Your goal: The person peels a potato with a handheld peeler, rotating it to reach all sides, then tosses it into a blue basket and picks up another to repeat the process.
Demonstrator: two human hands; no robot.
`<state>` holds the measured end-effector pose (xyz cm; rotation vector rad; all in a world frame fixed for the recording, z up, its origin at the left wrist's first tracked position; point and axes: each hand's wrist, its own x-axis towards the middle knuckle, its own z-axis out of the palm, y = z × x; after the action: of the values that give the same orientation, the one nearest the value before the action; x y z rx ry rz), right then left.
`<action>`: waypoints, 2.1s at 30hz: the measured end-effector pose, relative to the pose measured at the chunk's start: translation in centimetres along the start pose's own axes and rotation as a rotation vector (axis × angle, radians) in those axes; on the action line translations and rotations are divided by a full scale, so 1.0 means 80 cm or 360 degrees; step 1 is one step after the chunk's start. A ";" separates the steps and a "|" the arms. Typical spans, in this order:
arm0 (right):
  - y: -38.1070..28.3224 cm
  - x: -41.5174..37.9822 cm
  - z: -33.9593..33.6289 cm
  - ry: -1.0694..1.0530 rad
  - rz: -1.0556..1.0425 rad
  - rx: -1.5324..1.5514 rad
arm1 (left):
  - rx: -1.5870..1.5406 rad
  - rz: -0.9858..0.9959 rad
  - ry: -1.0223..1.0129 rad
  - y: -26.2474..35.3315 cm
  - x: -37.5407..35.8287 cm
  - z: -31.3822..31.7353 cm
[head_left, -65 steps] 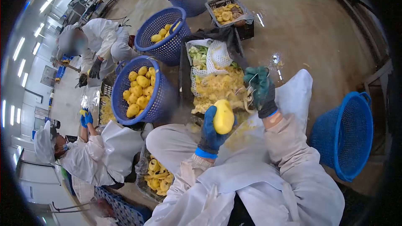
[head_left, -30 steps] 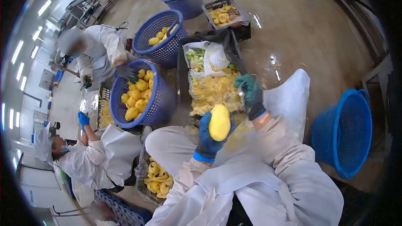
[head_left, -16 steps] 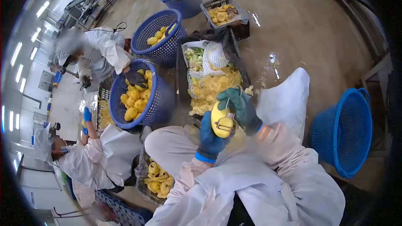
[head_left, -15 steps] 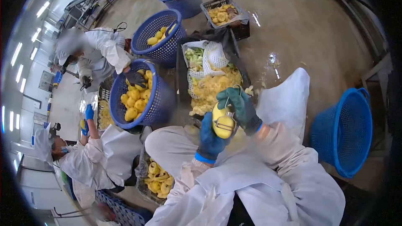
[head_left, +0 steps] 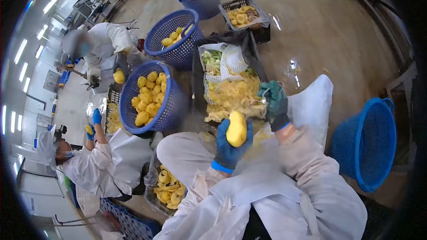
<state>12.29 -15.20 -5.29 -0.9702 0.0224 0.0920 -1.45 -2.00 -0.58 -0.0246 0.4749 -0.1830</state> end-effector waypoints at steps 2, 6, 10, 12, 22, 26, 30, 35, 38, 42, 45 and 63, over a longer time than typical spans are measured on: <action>0.021 -0.017 0.000 -0.0259 -0.0079 -0.0116 | 0.0237 0.0143 -0.0015 0.004 0.003 -0.001; 0.004 -0.056 0.037 -0.0711 -0.0290 -0.0653 | 0.0516 0.0146 -0.0189 0.000 0.013 -0.018; 0.025 0.008 -0.008 -0.0116 -0.0161 -0.0030 | 0.0189 0.0117 -0.0127 -0.004 -0.001 0.004; 0.003 -0.022 0.019 -0.0157 0.0108 0.0335 | 0.0121 0.0213 -0.0027 -0.005 0.002 0.007; 0.008 -0.045 0.028 -0.0366 -0.0202 -0.0253 | 0.0285 0.0165 0.0050 -0.007 0.008 -0.005; 0.015 -0.019 0.002 -0.0179 -0.0128 -0.0277 | 0.0648 0.0469 0.0067 -0.015 0.001 0.003; -0.007 -0.065 0.039 -0.0484 -0.0234 -0.0425 | 0.0663 0.0408 -0.0067 -0.013 0.001 -0.010; -0.008 -0.012 0.015 -0.0252 -0.0175 -0.0279 | 0.0819 0.0518 -0.0113 -0.024 -0.008 0.007; -0.005 -0.020 0.021 -0.0532 -0.0713 -0.0643 | 0.0556 0.0168 -0.0088 -0.018 -0.008 0.006; 0.020 0.031 -0.011 -0.0158 -0.0109 -0.0048 | 0.0631 0.0044 -0.0138 -0.006 -0.014 0.001; -0.022 -0.016 0.031 -0.0473 -0.0306 -0.0195 | 0.1103 0.0327 -0.0336 -0.008 -0.020 -0.005; -0.043 -0.040 0.059 -0.0341 0.0386 0.0001 | 0.1830 0.0729 -0.0312 0.008 -0.019 0.006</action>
<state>9.29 -13.45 0.43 -0.9498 -0.0571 0.4186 -2.46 -1.12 0.52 1.1724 0.1174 0.0186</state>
